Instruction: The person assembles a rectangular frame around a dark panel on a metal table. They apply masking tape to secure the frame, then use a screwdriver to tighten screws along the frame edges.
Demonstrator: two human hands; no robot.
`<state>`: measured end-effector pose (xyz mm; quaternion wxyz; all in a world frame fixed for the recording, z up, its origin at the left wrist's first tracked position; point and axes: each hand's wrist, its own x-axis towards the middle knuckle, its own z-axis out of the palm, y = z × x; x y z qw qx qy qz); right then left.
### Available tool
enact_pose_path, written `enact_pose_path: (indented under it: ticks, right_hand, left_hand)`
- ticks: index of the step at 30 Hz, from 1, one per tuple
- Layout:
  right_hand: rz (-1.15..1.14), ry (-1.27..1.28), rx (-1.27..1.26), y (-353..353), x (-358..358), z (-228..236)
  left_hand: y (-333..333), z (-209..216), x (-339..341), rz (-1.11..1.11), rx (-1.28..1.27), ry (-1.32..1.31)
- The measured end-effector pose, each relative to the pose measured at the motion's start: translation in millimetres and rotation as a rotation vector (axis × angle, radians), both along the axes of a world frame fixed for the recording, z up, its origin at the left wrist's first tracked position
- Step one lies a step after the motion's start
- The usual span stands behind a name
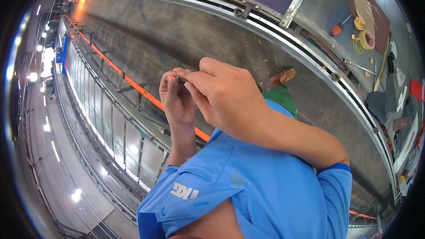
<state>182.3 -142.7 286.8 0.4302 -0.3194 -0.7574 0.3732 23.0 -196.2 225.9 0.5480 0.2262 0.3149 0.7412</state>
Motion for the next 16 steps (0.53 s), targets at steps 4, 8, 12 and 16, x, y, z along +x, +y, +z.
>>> enact_pose_path:
  ticks: [4,8,12,16]
  right_hand:
    - [0.063,0.008,-0.232,-0.7,7.7,-1.4]
    - [0.139,0.064,-0.464,6.5,15.9,-5.6]
    - [0.218,0.161,-0.71,11.5,21.6,-8.0]
    - [0.407,0.401,-0.998,19.1,25.2,-25.9]
  left_hand:
    - [-2.3,-4.0,-0.4,-0.019,-0.008,0.015]
    - [-3.0,-2.4,-0.6,-0.06,-0.022,0.031]
    - [-0.8,0.5,1.5,-0.097,-0.014,0.008]
    - [1.0,5.5,4.2,-0.193,-0.012,-0.081]
